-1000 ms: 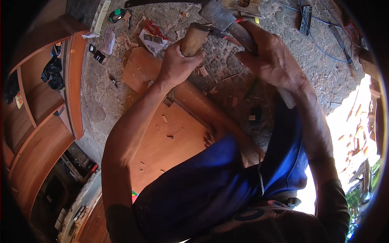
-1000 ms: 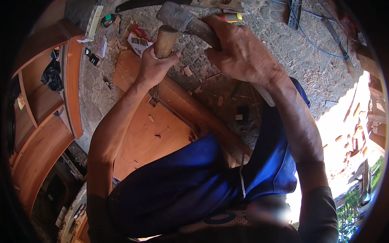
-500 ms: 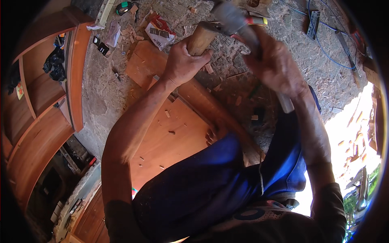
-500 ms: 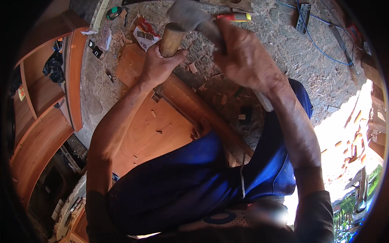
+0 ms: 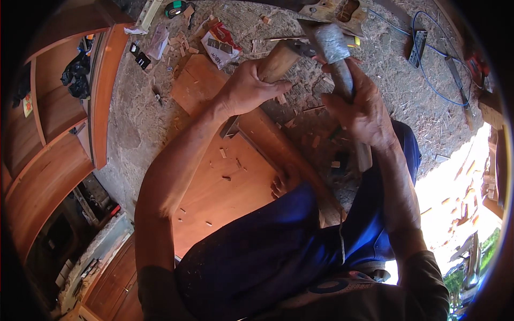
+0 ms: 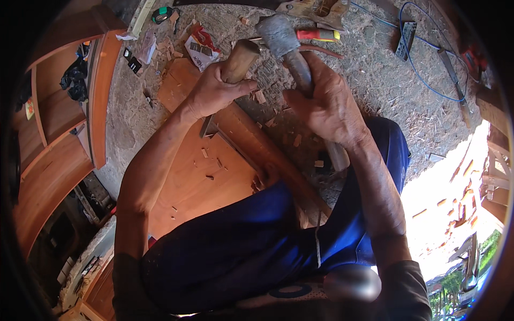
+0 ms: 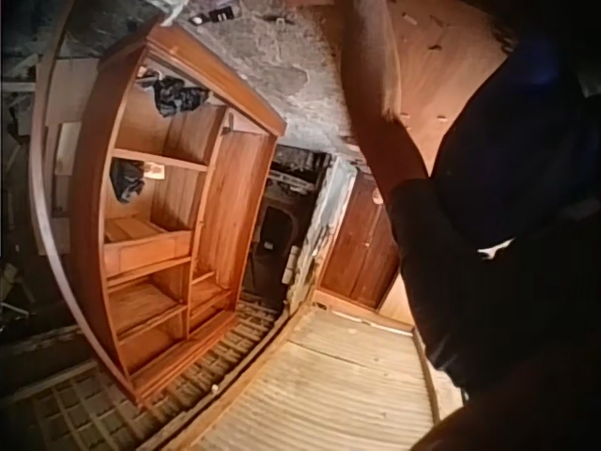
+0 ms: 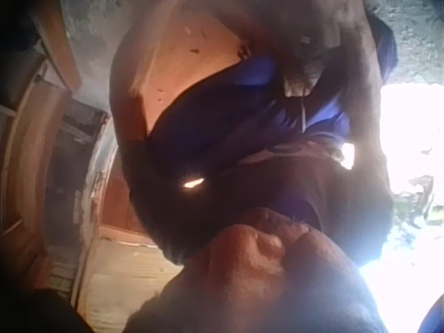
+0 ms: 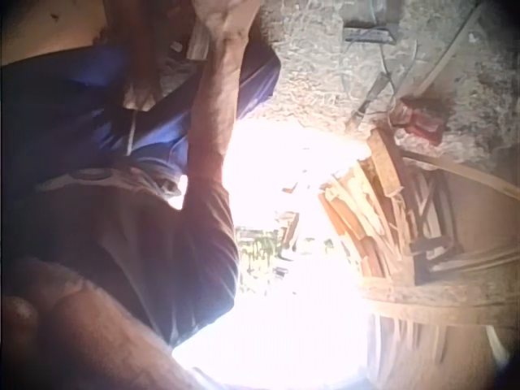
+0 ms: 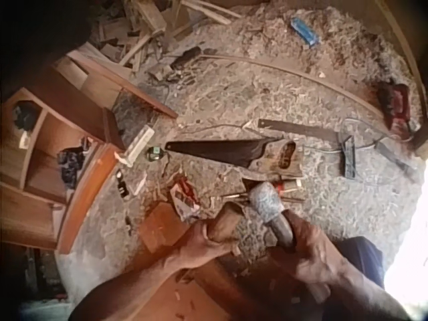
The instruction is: The person sits on the floor and uses a chisel and mallet to carve a wooden plank. They repeatedly strike the chisel to remove wood chips and shape the edge of the plank. The person also uses a square tool to check the alignment of the carved edge.
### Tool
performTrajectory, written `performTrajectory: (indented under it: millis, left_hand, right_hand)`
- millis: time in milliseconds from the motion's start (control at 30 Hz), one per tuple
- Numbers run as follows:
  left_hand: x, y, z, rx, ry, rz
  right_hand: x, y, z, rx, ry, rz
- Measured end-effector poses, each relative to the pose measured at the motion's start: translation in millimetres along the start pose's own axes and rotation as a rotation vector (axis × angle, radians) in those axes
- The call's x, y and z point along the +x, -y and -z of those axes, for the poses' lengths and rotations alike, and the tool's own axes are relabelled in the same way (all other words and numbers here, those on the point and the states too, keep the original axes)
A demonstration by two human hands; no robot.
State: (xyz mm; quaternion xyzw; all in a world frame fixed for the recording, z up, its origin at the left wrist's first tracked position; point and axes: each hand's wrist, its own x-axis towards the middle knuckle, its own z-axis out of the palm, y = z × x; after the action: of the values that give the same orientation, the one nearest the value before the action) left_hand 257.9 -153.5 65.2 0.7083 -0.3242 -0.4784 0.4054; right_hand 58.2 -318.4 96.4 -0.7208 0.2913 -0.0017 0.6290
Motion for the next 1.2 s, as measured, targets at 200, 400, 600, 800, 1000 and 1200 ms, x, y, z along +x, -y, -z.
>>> performTrajectory:
  millis: [200,400,600,800,1000,1200]
  left_hand:
    - [8,-14,1,0.082,-0.236,-0.066]
    - [-3,-11,-9,-0.046,-0.229,-0.058]
    - [-4,-12,-11,-0.074,-0.217,-0.061]
    - [-5,-10,-9,-0.025,-0.194,-0.018]
    - [-10,2,-16,0.135,-0.23,-0.177]
    - [-4,14,-22,0.123,-0.159,-0.136]
  right_hand:
    - [1,-3,6,0.104,0.022,-0.139]
    - [1,-11,-2,0.1,0.047,-0.157]
    - [2,-11,-3,0.104,0.062,-0.176]
    - [3,-14,-2,0.086,0.061,-0.188]
    - [-4,11,7,0.05,-0.081,0.013]
    - [4,16,14,-0.292,0.105,0.152]
